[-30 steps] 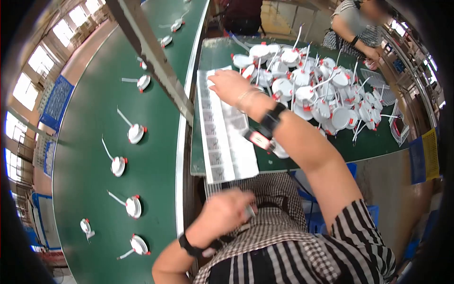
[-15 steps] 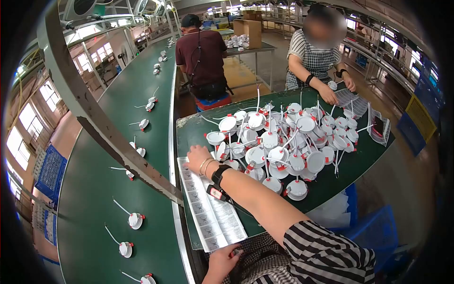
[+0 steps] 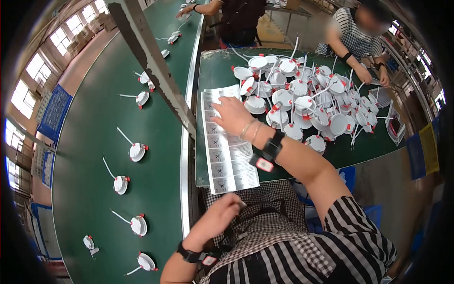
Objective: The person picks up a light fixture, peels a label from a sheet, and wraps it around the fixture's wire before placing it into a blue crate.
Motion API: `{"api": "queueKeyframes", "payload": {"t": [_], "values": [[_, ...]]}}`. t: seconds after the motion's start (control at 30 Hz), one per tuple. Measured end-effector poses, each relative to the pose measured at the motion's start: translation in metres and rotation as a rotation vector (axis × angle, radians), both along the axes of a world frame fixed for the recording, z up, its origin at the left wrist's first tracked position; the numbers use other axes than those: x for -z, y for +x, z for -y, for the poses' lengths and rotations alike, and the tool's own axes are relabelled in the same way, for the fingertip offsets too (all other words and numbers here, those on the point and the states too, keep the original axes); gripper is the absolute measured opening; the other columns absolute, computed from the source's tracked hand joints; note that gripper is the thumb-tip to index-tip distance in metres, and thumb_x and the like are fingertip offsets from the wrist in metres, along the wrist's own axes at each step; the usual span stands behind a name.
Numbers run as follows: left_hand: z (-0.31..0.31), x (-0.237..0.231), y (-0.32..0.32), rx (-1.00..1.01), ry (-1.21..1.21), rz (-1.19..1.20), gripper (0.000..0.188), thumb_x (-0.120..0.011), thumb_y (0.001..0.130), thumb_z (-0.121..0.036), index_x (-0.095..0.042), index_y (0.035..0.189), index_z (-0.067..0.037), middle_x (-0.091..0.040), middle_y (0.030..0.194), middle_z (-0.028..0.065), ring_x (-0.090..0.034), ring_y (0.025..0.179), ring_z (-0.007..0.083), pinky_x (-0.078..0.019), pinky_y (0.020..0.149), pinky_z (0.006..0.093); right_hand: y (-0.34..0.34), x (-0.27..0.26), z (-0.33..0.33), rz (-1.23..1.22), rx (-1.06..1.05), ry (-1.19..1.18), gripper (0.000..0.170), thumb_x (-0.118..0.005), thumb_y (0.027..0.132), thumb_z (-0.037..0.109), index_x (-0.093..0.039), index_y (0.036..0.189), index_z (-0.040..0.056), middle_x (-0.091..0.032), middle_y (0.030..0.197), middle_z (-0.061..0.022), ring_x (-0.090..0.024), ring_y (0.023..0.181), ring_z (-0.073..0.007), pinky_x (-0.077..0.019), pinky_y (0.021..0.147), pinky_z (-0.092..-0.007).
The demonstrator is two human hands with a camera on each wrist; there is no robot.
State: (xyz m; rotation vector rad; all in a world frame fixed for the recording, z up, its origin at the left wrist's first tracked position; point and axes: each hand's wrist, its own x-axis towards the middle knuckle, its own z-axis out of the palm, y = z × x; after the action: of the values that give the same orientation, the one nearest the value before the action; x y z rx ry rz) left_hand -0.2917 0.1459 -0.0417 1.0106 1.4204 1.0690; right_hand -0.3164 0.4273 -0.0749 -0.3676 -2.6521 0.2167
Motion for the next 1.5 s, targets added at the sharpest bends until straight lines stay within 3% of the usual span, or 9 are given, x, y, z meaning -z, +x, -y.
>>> {"api": "queueKeyframes", "payload": {"t": [0.17, 0.33, 0.4, 0.5, 0.57, 0.6, 0.77, 1.2, 1.5], "values": [[-0.020, -0.017, -0.047, -0.403, 0.110, -0.148, 0.012, -0.049, 0.094, -0.012, -0.055, 0.097, -0.002, -0.051, 0.074, -0.0027, -0.046, 0.064, 0.0051, -0.0381, 0.058, 0.0193, 0.029, 0.010, 0.056, 0.307, 0.021, -0.128, 0.073, -0.062, 0.078, 0.051, -0.044, 0.134, 0.0060, -0.038, 0.138, -0.0253, -0.030, 0.132, -0.0390, -0.0190, 0.109, -0.0544], [-0.055, 0.011, -0.081, -0.557, 0.123, -0.237, 0.013, -0.052, 0.093, -0.012, -0.057, 0.100, -0.003, -0.051, 0.070, -0.0038, -0.046, 0.059, 0.0046, -0.0373, 0.053, 0.0199, 0.074, 0.009, 0.086, 0.264, -0.030, -0.113, 0.072, -0.061, 0.080, 0.050, -0.045, 0.134, 0.0049, -0.036, 0.139, -0.0253, -0.028, 0.134, -0.0388, -0.0172, 0.110, -0.0543], [-0.071, 0.018, -0.089, -0.590, 0.073, -0.539, 0.013, -0.053, 0.092, -0.013, -0.058, 0.099, -0.004, -0.051, 0.066, -0.0028, -0.046, 0.059, 0.0040, -0.0376, 0.053, 0.0201, 0.081, 0.007, 0.089, 0.227, -0.065, -0.112, 0.067, -0.064, 0.079, 0.044, -0.048, 0.131, 0.0046, -0.041, 0.134, -0.0241, -0.033, 0.130, -0.0376, -0.0207, 0.108, -0.0540], [-0.100, 0.027, -0.098, -0.596, 0.064, -0.851, 0.016, -0.056, 0.089, -0.017, -0.058, 0.097, -0.004, -0.059, 0.069, 0.0065, -0.056, 0.061, 0.0171, -0.0441, 0.058, 0.0290, 0.064, -0.013, 0.072, 0.456, -0.084, -0.308, 0.060, -0.067, 0.076, 0.037, -0.053, 0.125, 0.0046, -0.047, 0.126, -0.0217, -0.038, 0.124, -0.0358, -0.0252, 0.105, -0.0537], [-0.116, 0.032, -0.102, -0.617, 0.074, -1.090, 0.019, -0.057, 0.086, -0.021, -0.058, 0.094, -0.004, -0.064, 0.079, 0.0127, -0.062, 0.073, 0.0316, -0.0475, 0.066, 0.0388, 0.045, -0.004, 0.063, 0.277, -0.066, -0.255, 0.058, -0.068, 0.075, 0.035, -0.055, 0.123, 0.0047, -0.049, 0.122, -0.0205, -0.040, 0.122, -0.0350, -0.0267, 0.104, -0.0535], [-0.123, 0.032, -0.101, -0.617, 0.068, -1.093, 0.019, -0.057, 0.086, -0.021, -0.058, 0.094, -0.004, -0.064, 0.079, 0.0127, -0.062, 0.073, 0.0316, -0.0475, 0.066, 0.0388, 0.038, 0.004, 0.061, 0.094, -0.040, -0.196, 0.055, -0.069, 0.074, 0.033, -0.057, 0.120, 0.0048, -0.051, 0.119, -0.0193, -0.042, 0.119, -0.0342, -0.0282, 0.102, -0.0532], [-0.142, 0.037, -0.107, -0.588, -0.043, -1.351, 0.013, -0.057, 0.086, -0.018, -0.056, 0.087, -0.005, -0.064, 0.082, 0.0149, -0.063, 0.074, 0.0312, -0.0492, 0.064, 0.0406, 0.034, 0.027, 0.060, 0.001, 0.043, -0.109, 0.055, -0.066, 0.077, 0.036, -0.056, 0.122, 0.0061, -0.047, 0.126, -0.0218, -0.039, 0.124, -0.0351, -0.0255, 0.106, -0.0515], [-0.144, 0.039, -0.108, -0.580, -0.084, -1.407, 0.016, -0.057, 0.086, -0.020, -0.059, 0.087, -0.004, -0.065, 0.078, 0.0146, -0.063, 0.074, 0.0321, -0.0481, 0.065, 0.0410, 0.043, 0.030, 0.060, 0.028, 0.007, -0.151, 0.059, -0.064, 0.078, 0.042, -0.054, 0.126, 0.0090, -0.042, 0.135, -0.0241, -0.033, 0.131, -0.0360, -0.0188, 0.111, -0.0495], [-0.144, 0.036, -0.116, -0.569, -0.144, -1.183, 0.023, -0.058, 0.085, -0.025, -0.063, 0.087, -0.003, -0.066, 0.082, 0.0158, -0.063, 0.076, 0.0330, -0.0482, 0.067, 0.0404, 0.043, 0.032, 0.059, 0.004, 0.001, -0.167, 0.058, -0.064, 0.078, 0.042, -0.055, 0.126, 0.0089, -0.042, 0.134, -0.0240, -0.033, 0.130, -0.0359, -0.0185, 0.111, -0.0496]]}}
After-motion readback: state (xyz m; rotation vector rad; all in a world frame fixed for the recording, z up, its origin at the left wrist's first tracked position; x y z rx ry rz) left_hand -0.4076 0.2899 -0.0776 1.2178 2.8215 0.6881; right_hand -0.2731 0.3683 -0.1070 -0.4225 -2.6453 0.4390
